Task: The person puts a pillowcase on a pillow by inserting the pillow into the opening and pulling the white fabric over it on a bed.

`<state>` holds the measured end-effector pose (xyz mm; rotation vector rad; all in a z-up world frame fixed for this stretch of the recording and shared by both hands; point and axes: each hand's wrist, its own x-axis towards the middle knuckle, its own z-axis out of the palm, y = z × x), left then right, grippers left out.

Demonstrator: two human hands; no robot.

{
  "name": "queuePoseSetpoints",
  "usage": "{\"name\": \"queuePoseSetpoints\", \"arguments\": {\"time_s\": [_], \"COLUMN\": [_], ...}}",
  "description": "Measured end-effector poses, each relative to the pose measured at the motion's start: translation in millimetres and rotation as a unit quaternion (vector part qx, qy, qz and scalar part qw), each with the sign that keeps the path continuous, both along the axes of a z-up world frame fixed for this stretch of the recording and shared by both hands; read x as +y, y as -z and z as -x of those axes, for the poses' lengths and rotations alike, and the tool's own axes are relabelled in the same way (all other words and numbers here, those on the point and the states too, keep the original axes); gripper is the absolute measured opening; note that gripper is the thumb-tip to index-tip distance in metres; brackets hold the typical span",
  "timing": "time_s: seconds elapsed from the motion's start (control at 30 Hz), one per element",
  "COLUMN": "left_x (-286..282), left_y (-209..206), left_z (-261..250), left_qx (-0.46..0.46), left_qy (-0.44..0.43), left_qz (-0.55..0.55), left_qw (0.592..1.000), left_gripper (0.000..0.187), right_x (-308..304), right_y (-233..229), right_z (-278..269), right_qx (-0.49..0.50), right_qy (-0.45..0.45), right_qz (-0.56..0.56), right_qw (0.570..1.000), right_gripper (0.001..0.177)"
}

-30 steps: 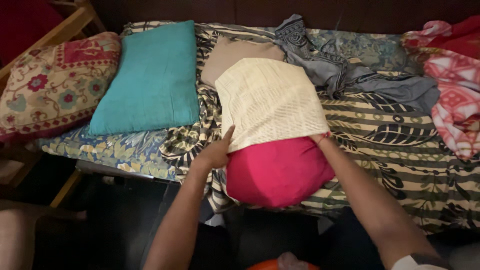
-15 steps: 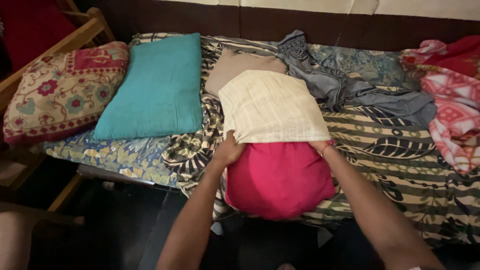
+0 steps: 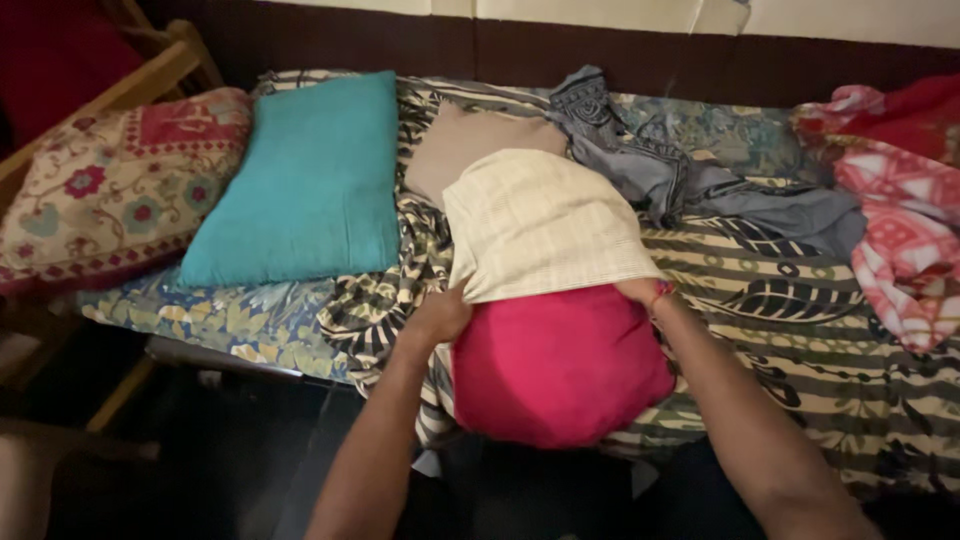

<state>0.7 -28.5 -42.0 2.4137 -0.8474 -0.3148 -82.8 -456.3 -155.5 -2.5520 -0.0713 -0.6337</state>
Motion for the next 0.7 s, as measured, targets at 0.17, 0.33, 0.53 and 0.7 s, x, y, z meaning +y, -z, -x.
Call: {"name": "queuePoseSetpoints", "arguments": {"time_s": [0.17,0.33,0.53,0.7], "left_x": [6,19,25,43], "left_y": [28,27,-22,-48], "left_z": [-23,-12,41,73], "left_qx": [-0.049,-0.152,-0.125,-0.127], "left_qy": [-0.046,0.032,0.047,0.081], "left_qz": [0.024,0.010,0.094,0.075], "left_qw": [0.997,0.988,0.987,0.986], "left_gripper": [0.051,0.070,0.038,0.036], "right_x": [59,112,209,228], "right_y": [-28,-94,-161,-118], "right_z": [-2,21,43,-2], "right_qx": [-0.047,-0.044,0.233,0.152], "right_qy": [0.050,-0.058,-0.062,-0.201], "right_qz": [0.061,0.186,0.219,0.147], "right_qw": [0.996,0.980,0.946,0.957], "right_gripper": [0.052,0.038,0.059,0.059]}}
